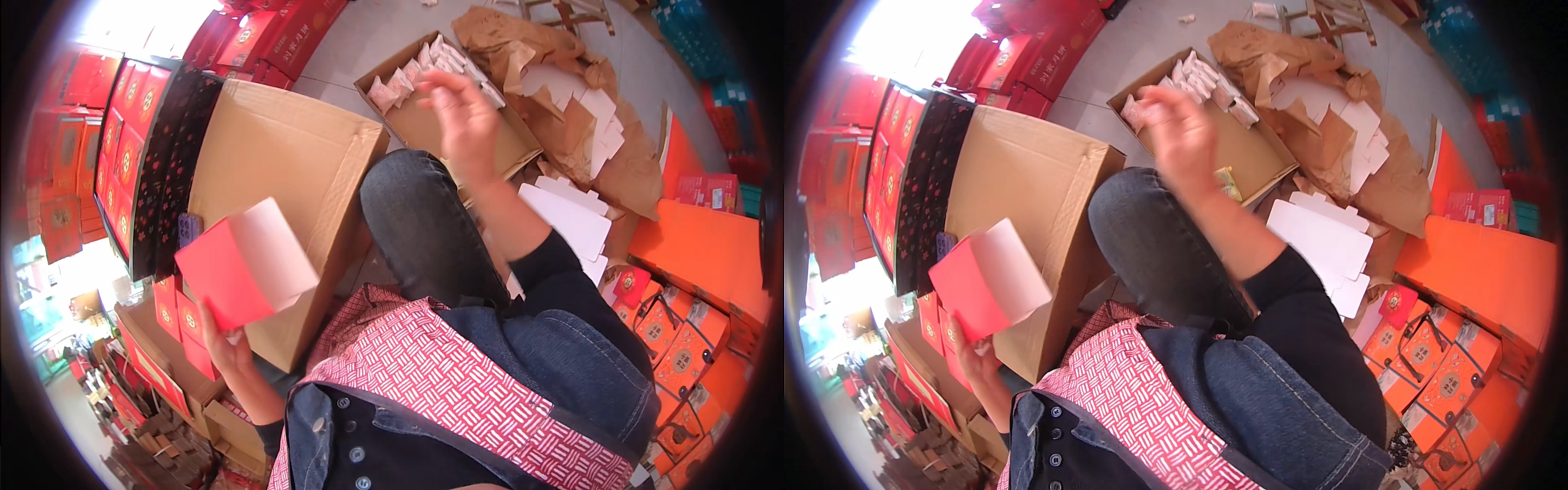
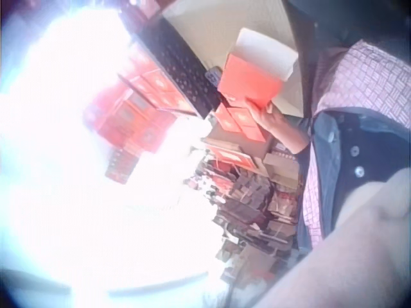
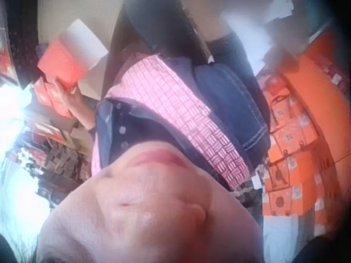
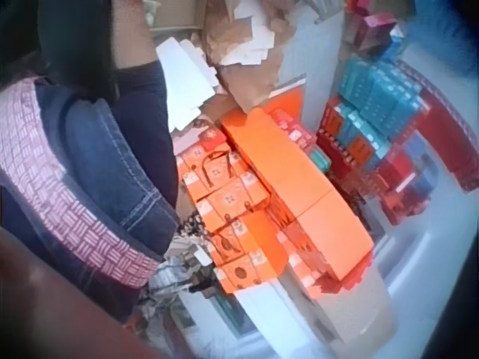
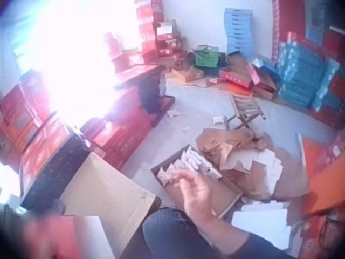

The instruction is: The person folds red and white cardboard pieces into small rectangular boxes by hand. They repeatedly pick up flat pieces, fold the sides, and place the finished boxes into a larger container.

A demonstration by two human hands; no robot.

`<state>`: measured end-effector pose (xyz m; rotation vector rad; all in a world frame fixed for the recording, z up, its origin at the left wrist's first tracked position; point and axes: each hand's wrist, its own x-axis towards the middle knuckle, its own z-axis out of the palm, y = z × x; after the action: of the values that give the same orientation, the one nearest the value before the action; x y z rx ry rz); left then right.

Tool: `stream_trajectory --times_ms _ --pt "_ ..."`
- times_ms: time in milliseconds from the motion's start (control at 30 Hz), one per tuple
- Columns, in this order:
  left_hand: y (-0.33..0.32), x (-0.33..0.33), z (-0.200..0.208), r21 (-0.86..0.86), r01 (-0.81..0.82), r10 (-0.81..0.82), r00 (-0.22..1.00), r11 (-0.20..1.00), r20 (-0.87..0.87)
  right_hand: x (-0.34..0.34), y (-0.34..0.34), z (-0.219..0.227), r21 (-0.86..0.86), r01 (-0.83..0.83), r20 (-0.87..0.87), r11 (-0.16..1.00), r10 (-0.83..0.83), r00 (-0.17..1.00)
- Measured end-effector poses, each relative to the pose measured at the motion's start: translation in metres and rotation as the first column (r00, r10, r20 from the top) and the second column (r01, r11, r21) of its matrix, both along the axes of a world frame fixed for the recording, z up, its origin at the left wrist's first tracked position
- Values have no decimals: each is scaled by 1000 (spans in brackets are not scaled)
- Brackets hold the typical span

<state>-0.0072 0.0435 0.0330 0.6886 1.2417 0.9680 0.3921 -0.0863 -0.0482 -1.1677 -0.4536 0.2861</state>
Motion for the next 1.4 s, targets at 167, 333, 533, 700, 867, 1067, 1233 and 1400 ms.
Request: stream_trajectory --times_ms 167,333,533,700,867,1067,1233,1400 --pt "-25 11 -6 -197 124 -124 992 973 8 103 -57 -218 -773 102 100 626 -39 994" --pt "-38 36 13 -188 66 -72 997 980 -23 149 5 -273 -762 275 420 586 124 899" --pt "-57 41 5 -113 105 -100 994 988 53 188 102 -332 -968 81 145 237 271 951" --pt "-44 6 -3 -152 189 -192 981 970 -5 179 81 -376 -920 93 85 380 -38 996" --pt "-49 17 -17 -82 81 -70 989 993 128 109 37 -266 -395 -134 -593 909 -141 792" --pt "-31 3 -33 0 228 -210 898 974 386 45 65 40 -93 -578 663 811 483 572" --pt "-47 13 -33 107 268 -272 714 957 645 -54 102 187 -472 -738 821 481 545 -170" --pt "-71 4 -34 221 144 -263 568 965 779 -131 106 218 -466 -647 856 603 493 -157"
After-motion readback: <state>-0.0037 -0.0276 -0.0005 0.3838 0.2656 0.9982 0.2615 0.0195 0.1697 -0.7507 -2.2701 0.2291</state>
